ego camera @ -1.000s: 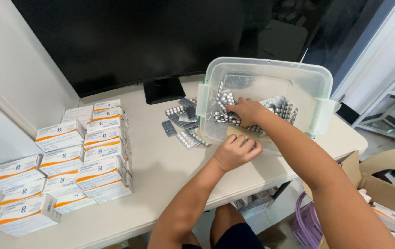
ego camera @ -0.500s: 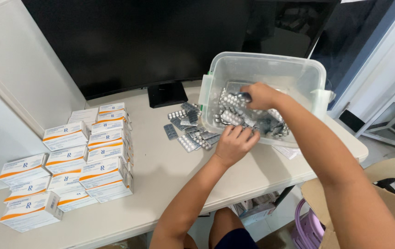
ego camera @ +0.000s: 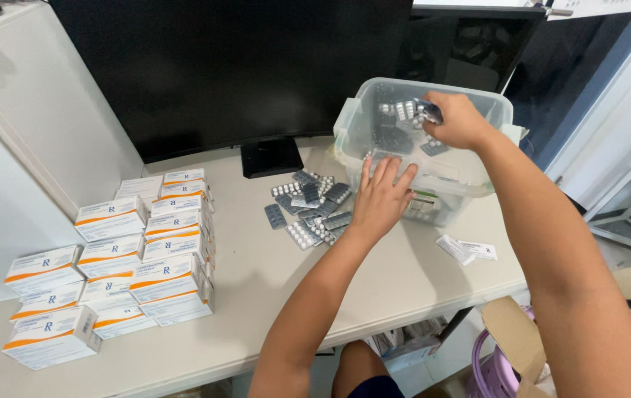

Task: The person repeatedly picks up blister packs of pills, separates them, and places them into a clear plastic container. They also handle small white boxes, opening some and placing them into a cardboard box. The task involves sorting and organizing pill blister packs and boxes on a table.

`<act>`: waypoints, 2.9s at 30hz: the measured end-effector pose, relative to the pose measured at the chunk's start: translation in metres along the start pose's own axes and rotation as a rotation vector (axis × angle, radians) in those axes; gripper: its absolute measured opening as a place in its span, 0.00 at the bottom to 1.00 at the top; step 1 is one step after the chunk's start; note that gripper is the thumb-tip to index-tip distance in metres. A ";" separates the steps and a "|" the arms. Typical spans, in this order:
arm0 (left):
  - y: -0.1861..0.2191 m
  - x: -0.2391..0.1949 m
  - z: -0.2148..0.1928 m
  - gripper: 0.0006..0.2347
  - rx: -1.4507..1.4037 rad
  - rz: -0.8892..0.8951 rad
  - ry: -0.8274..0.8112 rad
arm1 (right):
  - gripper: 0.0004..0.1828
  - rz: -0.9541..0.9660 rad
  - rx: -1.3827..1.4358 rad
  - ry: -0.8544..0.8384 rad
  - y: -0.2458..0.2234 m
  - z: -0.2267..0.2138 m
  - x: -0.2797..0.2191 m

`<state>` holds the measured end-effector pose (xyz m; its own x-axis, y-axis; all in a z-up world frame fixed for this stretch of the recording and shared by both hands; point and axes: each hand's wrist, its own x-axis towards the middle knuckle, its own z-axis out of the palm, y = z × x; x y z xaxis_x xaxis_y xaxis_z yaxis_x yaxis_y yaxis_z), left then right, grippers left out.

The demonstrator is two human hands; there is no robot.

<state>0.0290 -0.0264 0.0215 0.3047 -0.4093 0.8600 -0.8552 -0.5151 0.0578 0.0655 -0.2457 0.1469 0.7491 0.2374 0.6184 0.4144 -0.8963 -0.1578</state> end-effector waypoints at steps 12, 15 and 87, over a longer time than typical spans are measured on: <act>-0.078 -0.009 0.009 0.32 -0.966 -0.837 0.282 | 0.17 -0.229 0.209 0.077 -0.110 -0.012 0.066; -0.093 -0.025 -0.002 0.35 -1.611 -1.206 0.330 | 0.18 -0.239 0.344 0.060 -0.130 0.038 0.073; 0.164 -0.084 -0.038 0.33 -0.853 -0.037 -0.480 | 0.33 0.739 0.955 -0.186 -0.040 -0.095 -0.325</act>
<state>-0.1527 -0.0477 -0.0217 0.3139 -0.7639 0.5639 -0.8005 0.1065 0.5898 -0.2437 -0.3221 0.0255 0.9952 -0.0924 0.0331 0.0119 -0.2210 -0.9752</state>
